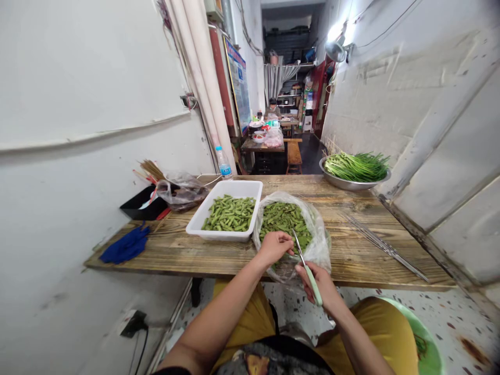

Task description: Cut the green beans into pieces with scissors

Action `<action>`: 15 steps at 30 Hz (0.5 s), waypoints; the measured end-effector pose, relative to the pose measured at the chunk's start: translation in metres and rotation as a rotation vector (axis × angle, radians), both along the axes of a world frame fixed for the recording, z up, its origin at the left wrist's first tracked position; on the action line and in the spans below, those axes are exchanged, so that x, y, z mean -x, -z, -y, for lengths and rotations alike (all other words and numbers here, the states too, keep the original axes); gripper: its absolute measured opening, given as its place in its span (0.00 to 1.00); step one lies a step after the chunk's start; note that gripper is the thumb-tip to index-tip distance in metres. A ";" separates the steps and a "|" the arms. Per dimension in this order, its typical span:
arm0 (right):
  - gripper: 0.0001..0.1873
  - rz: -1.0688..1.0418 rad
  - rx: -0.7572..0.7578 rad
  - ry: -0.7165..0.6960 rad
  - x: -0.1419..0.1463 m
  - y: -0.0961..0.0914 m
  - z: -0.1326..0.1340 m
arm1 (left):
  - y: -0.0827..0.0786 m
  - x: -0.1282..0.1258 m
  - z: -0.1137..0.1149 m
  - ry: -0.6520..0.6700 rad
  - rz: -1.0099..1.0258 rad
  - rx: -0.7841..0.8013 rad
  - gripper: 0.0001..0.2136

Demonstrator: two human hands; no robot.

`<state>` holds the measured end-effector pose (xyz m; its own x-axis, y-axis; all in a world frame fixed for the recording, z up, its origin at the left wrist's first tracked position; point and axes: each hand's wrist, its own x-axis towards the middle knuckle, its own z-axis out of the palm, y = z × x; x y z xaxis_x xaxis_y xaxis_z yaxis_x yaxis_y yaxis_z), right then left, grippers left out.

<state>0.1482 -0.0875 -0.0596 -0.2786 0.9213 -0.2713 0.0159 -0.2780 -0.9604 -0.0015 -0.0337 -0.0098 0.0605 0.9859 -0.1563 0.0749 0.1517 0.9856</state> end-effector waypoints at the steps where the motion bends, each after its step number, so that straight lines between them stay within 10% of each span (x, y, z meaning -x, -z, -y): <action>1: 0.21 0.009 0.000 -0.006 -0.001 0.001 0.000 | 0.001 0.000 -0.001 0.002 0.016 0.016 0.02; 15: 0.22 -0.027 -0.088 -0.090 0.001 -0.011 0.009 | 0.004 -0.002 -0.004 -0.094 0.419 0.107 0.14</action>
<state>0.1477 -0.0961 -0.0484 -0.3674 0.9122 -0.1817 0.0108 -0.1911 -0.9815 0.0002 -0.0292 -0.0140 0.0513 0.9696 -0.2391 -0.3464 0.2419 0.9064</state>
